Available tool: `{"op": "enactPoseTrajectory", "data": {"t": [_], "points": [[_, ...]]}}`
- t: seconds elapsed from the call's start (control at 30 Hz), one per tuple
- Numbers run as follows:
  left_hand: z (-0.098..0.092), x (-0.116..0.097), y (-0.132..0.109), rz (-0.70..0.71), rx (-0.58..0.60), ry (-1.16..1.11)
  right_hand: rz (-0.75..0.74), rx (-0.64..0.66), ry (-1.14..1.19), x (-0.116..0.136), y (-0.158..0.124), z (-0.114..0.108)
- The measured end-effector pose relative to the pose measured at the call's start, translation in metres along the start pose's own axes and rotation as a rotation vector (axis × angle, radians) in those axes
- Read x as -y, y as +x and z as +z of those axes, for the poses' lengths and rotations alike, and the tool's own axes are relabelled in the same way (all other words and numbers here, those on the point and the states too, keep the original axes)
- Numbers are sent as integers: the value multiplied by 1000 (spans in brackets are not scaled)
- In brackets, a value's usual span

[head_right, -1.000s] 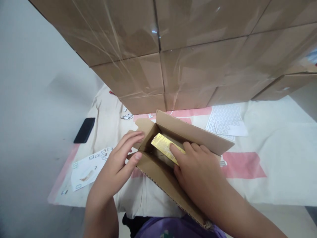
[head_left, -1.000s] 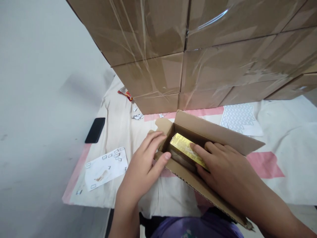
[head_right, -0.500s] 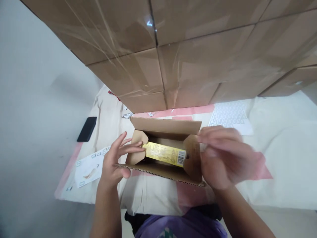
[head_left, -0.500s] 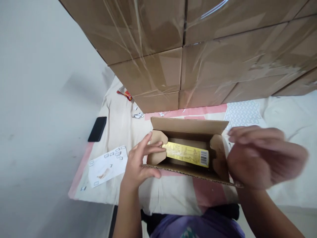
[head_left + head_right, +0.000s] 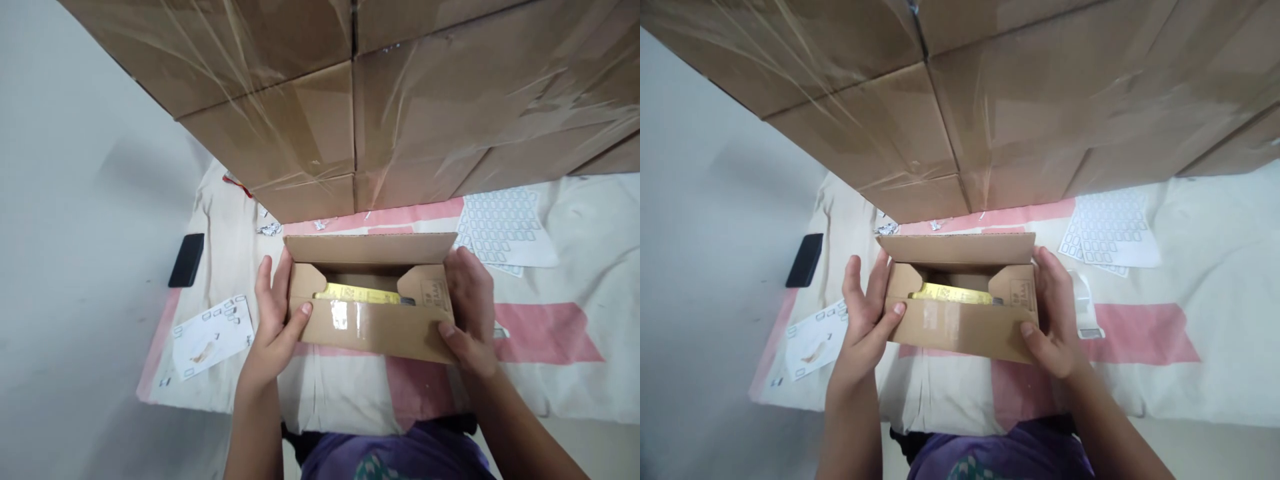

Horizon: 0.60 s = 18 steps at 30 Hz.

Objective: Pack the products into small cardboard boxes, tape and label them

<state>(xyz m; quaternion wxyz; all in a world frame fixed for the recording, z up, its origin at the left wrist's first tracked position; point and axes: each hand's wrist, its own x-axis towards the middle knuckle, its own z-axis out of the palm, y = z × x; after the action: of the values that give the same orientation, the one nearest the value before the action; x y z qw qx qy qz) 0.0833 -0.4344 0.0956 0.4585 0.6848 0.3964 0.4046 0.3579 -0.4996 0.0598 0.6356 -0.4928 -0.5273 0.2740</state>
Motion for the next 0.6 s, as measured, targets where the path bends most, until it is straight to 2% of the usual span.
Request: {"op": "enactPoseTrajectory", "data": {"t": [0.1, 0.2, 0.27, 0.37, 0.47, 0.6], "points": [[-1, 1, -1, 57, -48, 32, -203, -41, 95, 2, 10, 4], [-2, -6, 1, 133, -46, 264, -369, -53, -2, 4, 17, 3], [0, -16, 4, 219, 15, 530, -386, -43, -64, 3, 18, 0], [6, -34, 9, 365, 206, 795, -348, -37, -83, 0, 16, -5], [11, -45, 12, 396, 345, 865, -312, -7, -62, -3, 16, -10], [11, -42, 10, 404, 362, 898, -279, 20, -69, -4, 19, -10]]}}
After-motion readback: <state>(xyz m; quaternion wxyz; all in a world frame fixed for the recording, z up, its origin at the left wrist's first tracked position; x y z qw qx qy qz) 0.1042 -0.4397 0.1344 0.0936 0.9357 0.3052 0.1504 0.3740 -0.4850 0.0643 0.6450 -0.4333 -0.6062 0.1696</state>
